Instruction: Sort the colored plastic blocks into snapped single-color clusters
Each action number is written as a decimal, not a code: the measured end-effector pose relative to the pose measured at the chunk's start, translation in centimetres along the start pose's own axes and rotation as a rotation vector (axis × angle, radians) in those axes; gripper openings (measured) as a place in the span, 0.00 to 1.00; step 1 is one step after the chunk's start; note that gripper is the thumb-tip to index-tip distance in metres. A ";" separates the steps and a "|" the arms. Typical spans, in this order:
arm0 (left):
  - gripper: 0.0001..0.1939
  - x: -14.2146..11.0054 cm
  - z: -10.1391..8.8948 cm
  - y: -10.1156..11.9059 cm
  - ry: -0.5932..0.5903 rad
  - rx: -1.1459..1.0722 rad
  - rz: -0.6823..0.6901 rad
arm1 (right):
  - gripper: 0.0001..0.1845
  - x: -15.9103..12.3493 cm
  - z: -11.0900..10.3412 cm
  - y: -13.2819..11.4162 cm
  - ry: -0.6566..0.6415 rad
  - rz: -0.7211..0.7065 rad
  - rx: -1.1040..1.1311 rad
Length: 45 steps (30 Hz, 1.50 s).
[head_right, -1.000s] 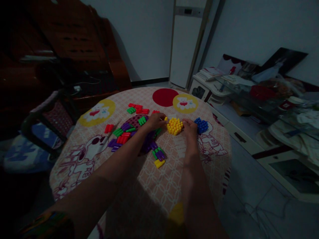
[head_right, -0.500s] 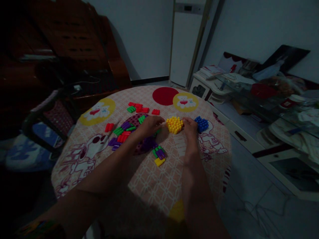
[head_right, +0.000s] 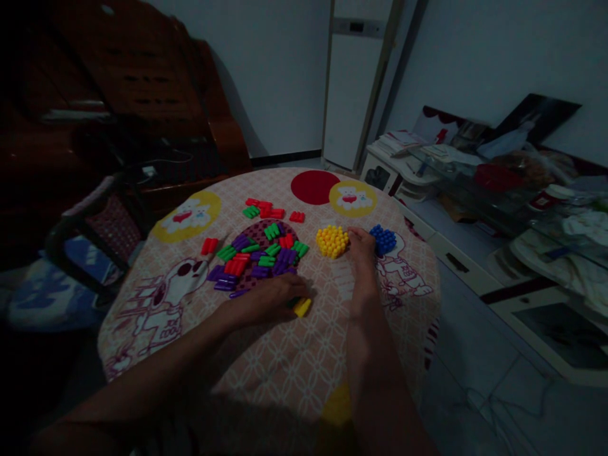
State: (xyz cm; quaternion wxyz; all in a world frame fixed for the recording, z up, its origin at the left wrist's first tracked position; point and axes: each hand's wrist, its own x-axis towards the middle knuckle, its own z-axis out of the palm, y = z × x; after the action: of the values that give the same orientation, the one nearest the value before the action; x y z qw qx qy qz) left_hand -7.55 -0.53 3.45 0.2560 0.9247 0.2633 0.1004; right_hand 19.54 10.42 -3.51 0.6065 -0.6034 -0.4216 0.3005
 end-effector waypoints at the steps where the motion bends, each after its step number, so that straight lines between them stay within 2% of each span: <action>1: 0.17 0.0 -0.3 0.0 0.011 -0.013 0.003 | 0.19 0.0 0.0 0.0 0.001 0.001 0.000; 3: 0.18 0.4 -1.0 0.0 0.095 -0.062 -0.028 | 0.19 0.0 0.0 -0.1 0.004 0.000 0.006; 6: 0.17 1.9 -1.6 -0.4 0.283 -0.128 -0.171 | 0.19 -0.1 -0.1 -0.1 0.006 -0.003 0.007; 9: 0.17 3.8 -1.4 -1.3 0.383 -0.349 -0.293 | 0.19 0.0 -0.2 0.1 0.003 0.013 -0.003; 15: 0.29 5.8 -0.4 -2.3 0.387 -1.236 -0.425 | 0.19 0.1 -0.2 0.2 -0.020 -0.009 -0.012; 18: 0.31 5.8 -0.8 -2.0 0.387 -1.473 -0.404 | 0.19 0.1 -0.1 0.1 -0.011 0.007 0.005; 21: 0.27 5.7 -1.4 -1.7 0.388 -1.558 -0.366 | 0.19 0.0 0.0 0.1 -0.008 0.021 0.022; 24: 0.18 6.1 -1.5 -2.0 0.406 -1.503 -0.360 | 0.19 0.0 0.0 0.2 -0.010 0.011 0.017; 27: 0.14 6.9 -1.2 -2.8 0.464 -1.310 -0.374 | 0.19 0.1 0.0 0.3 -0.012 0.002 0.027; 29: 0.13 7.4 -1.1 -3.4 0.516 -1.025 -0.393 | 0.18 0.1 0.0 0.3 -0.006 -0.005 0.027; 33: 0.13 8.2 -1.4 -3.8 0.571 -0.236 -0.430 | 0.19 0.1 -0.1 0.3 0.000 -0.007 0.018; 36: 0.14 8.8 -1.5 -3.4 0.597 0.062 -0.517 | 0.19 0.1 0.0 0.2 -0.001 0.003 0.018; 39: 0.14 9.5 -1.4 -3.2 0.590 0.115 -0.605 | 0.18 0.1 0.0 0.2 0.006 0.013 0.024; 41: 0.12 9.8 -1.2 -3.3 0.579 0.076 -0.607 | 0.18 0.2 0.1 0.3 0.009 0.014 0.038; 45: 0.09 10.1 -0.7 -4.3 0.611 -0.186 -0.531 | 0.18 0.4 0.1 0.6 0.007 -0.002 0.038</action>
State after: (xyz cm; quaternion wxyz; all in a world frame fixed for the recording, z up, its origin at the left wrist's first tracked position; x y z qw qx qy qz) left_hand -1.13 8.36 2.28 0.2655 0.7252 0.5463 0.3243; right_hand 19.75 10.83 -4.10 0.6197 -0.5922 -0.4144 0.3059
